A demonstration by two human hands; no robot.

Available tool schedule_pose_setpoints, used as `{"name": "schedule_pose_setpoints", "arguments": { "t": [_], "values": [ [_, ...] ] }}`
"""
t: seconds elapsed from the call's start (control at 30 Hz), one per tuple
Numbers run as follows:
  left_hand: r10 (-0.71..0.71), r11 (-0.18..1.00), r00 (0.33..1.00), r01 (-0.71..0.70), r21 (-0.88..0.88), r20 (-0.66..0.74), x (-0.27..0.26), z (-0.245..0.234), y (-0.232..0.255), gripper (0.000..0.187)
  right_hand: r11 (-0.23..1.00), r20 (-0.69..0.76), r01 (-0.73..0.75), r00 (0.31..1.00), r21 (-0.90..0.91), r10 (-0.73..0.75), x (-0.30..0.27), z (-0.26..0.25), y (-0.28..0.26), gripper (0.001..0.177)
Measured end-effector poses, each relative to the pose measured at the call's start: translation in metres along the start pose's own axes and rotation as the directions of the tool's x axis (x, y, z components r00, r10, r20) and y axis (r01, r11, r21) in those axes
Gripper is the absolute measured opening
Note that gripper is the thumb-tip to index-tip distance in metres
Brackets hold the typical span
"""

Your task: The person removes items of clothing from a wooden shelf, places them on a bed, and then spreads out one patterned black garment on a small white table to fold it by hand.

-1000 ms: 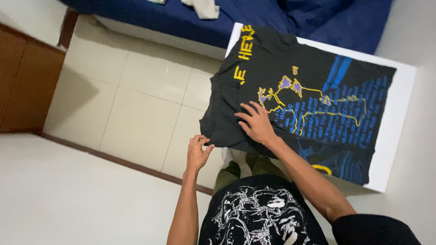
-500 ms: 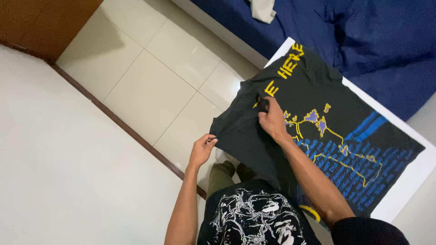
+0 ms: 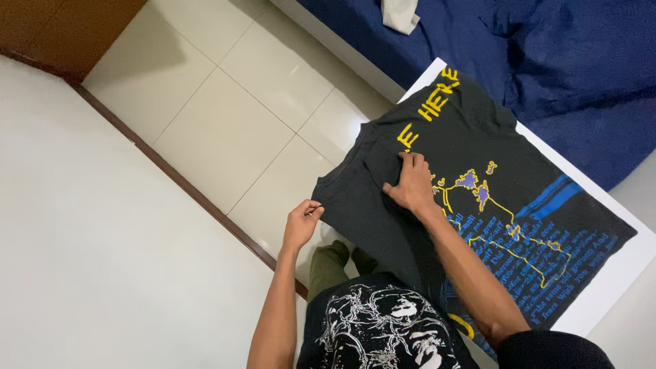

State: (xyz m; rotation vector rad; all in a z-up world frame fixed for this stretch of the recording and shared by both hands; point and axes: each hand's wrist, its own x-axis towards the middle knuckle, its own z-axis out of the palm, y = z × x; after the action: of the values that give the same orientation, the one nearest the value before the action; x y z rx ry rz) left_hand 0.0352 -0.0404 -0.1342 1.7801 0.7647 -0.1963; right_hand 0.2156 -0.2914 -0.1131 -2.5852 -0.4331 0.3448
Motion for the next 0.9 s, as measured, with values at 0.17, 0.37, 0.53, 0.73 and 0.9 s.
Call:
{"name": "schedule_pose_setpoints", "arguments": {
  "t": [0.17, 0.37, 0.53, 0.73, 0.9],
  "values": [
    [0.011, 1.0, 1.0, -0.01, -0.023, 0.016, 0.001, -0.001, -0.001, 0.018, 0.969, 0.01, -0.093, 0.996, 0.23, 0.093, 0.015, -0.001, 0.049, 0.07],
    [0.017, 1.0, 1.0, -0.017, -0.017, -0.002, -0.002, 0.0, -0.003, 0.019, 0.999, -0.135, 0.02, 0.991, 0.046, -0.014, 0.016, -0.033, 0.037, 0.052],
    [0.068, 0.996, 0.997, -0.069, -0.049, -0.024, -0.007, -0.005, -0.01, 0.019, 0.756, 0.126, 0.648, 0.745, 0.098, -0.655, 0.028, -0.013, -0.015, 0.056],
    [0.072, 0.991, 0.997, -0.07, -0.114, 0.016, -0.005, -0.008, -0.004, 0.017, 0.722, 0.429, 0.688, 0.675, -0.072, -0.6, 0.057, -0.008, -0.033, 0.048],
    [0.05, 0.994, 0.998, -0.053, -0.097, -0.037, -0.01, -0.006, 0.001, 0.018, 0.711, 0.492, 0.668, 0.705, -0.22, -0.511, 0.067, -0.025, -0.023, 0.045]
  ]
}}
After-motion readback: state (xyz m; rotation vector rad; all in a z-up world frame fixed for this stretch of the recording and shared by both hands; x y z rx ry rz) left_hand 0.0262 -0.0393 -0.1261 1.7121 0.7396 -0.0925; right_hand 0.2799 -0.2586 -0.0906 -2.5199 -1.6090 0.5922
